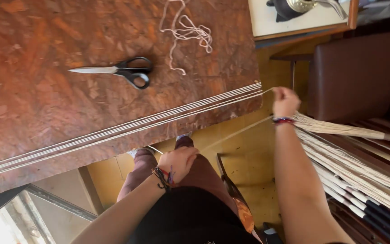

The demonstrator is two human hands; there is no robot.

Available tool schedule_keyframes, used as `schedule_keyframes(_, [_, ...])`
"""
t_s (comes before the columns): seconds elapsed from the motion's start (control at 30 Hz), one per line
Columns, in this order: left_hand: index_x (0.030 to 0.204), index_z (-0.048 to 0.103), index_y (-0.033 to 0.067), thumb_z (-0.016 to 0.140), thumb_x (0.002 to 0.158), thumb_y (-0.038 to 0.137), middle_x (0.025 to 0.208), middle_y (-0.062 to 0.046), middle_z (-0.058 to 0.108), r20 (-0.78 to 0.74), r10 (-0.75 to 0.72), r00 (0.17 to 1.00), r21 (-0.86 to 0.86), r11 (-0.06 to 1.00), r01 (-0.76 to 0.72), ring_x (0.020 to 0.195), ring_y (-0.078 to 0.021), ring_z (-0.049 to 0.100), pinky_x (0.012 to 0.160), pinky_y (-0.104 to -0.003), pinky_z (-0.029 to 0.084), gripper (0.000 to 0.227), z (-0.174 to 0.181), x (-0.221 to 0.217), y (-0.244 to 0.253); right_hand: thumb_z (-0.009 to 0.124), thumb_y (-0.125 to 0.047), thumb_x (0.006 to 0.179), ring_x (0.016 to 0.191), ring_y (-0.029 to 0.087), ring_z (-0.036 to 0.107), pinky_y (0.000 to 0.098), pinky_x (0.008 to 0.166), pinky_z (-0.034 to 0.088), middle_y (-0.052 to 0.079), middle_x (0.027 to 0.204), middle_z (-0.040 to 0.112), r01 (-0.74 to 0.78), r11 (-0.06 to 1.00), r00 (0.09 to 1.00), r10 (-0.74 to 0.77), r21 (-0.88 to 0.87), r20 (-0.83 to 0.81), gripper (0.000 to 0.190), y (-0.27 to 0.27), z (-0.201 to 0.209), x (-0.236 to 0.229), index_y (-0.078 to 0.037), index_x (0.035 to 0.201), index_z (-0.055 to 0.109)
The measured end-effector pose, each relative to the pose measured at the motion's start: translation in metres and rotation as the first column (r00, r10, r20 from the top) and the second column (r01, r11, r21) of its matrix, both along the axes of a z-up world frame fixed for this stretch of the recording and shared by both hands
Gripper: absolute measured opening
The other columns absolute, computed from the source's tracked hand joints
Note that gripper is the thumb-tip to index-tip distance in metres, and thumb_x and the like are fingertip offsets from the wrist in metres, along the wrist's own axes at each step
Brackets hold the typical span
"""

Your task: Preparing yarn on a wooden frame and measuring and cutting string on a workbench for weaving

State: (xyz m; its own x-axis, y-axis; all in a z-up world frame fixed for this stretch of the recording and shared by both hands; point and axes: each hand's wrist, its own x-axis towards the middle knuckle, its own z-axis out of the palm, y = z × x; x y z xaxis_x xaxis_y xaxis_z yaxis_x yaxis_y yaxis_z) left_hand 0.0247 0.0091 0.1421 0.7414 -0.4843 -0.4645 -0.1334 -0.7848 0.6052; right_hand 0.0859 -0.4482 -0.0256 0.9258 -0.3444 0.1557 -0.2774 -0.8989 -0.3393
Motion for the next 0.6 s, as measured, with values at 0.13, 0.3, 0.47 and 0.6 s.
schedule_keyframes(0.13, [0.141,0.050,0.0341,0.056,0.096,0.040,0.130,-0.005,0.064,-0.185,0.061,0.981,0.013,0.998,-0.060,0.107,-0.0332,0.071,0.087,-0.048,0.060,0.046,-0.057,-0.014,-0.007,0.073,-0.019,0.094,0.105,0.026,0.069,0.0388,0.107,0.046,0.002,0.100,0.074,0.334,-0.419,0.775,-0.388,0.844,-0.499,0.011,0.009,-0.174,-0.063,-0.017,0.105,0.073])
schedule_keyframes(0.3, [0.138,0.056,0.0142,0.048,0.103,0.047,0.128,-0.019,0.066,-0.386,0.204,0.900,0.008,0.976,-0.218,0.118,-0.0390,0.065,0.102,-0.050,0.053,0.048,-0.156,-0.029,0.007,0.056,-0.019,0.095,0.110,0.032,0.068,0.0474,0.107,0.046,0.009,0.110,0.073,-0.403,0.808,0.534,0.589,0.430,-0.606,0.024,0.225,-0.120,-0.115,-0.015,0.112,0.072])
schedule_keyframes(0.47, [0.125,0.071,0.0144,0.047,0.099,0.065,0.122,-0.012,0.073,-0.493,0.297,0.818,-0.033,0.933,-0.359,0.121,-0.0348,0.064,0.107,-0.047,0.049,0.062,-0.139,-0.011,0.058,0.054,-0.017,0.093,0.095,0.032,0.070,0.0485,0.088,0.052,0.009,0.096,0.073,-0.885,0.450,0.221,0.624,0.114,-0.750,0.021,0.382,-0.049,-0.150,-0.014,0.100,0.073])
schedule_keyframes(0.6, [0.095,0.069,0.0117,0.050,0.105,0.036,0.089,-0.004,0.054,-0.825,0.292,0.483,-0.292,0.512,-0.808,0.085,-0.0244,0.054,0.079,-0.036,0.046,0.033,-0.163,-0.062,0.144,0.057,-0.020,0.089,0.081,0.028,0.076,0.0480,0.071,0.058,0.006,0.083,0.075,-0.832,0.444,0.220,0.815,0.333,-0.536,0.016,0.452,0.014,-0.160,-0.017,0.088,0.073])
